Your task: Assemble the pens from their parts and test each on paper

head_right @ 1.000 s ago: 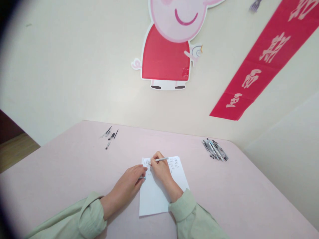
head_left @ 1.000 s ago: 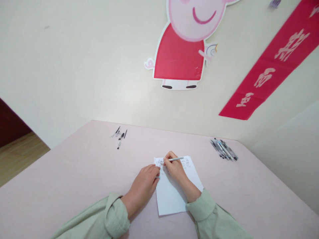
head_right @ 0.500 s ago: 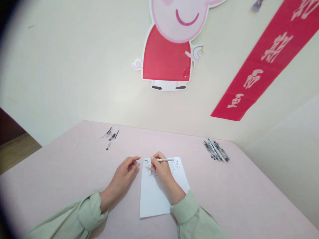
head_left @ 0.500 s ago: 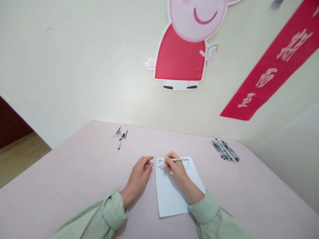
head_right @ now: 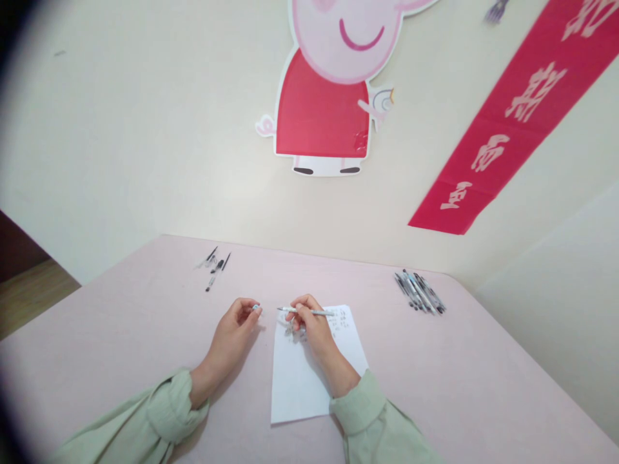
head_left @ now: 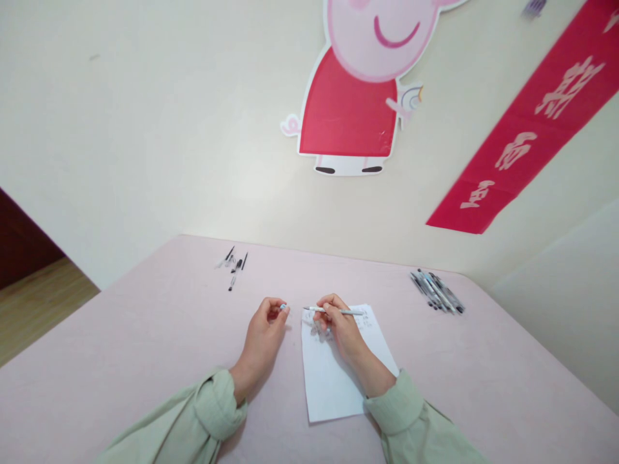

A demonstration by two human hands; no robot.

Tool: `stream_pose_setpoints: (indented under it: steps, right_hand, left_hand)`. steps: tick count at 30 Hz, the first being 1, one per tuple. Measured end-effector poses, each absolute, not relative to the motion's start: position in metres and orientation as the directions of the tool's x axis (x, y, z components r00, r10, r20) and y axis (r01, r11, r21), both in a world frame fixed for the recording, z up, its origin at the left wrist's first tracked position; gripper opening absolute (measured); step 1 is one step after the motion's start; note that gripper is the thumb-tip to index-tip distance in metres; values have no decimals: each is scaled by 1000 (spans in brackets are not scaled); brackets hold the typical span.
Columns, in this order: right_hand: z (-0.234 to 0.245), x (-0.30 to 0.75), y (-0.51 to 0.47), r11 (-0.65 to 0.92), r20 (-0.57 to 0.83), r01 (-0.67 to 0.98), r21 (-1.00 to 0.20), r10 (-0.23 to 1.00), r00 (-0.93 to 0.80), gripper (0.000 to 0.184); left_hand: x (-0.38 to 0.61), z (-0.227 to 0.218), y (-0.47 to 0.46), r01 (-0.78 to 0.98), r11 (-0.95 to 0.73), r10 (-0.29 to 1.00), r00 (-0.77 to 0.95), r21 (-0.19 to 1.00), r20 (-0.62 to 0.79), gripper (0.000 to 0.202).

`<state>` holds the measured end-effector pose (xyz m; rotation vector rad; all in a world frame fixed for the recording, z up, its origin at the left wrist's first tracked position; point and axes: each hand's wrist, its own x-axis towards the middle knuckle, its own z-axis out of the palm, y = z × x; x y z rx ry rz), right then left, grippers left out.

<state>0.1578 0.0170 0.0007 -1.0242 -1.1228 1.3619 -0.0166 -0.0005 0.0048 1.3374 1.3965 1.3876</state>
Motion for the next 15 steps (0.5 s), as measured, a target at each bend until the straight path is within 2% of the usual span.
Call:
stream_pose_setpoints:
  steps: [4, 15]
  right_hand:
    - [3, 157, 16, -24, -7, -230, -973, 997, -74, 18]
    - [4, 156, 16, -64, -43, -353, -933, 997, -68, 22]
  left_hand:
    - [-15, 5, 0, 84, -116, 979, -158, 990, 128, 16]
    - [-13, 8, -3, 26, -88, 996, -7, 996, 88, 19]
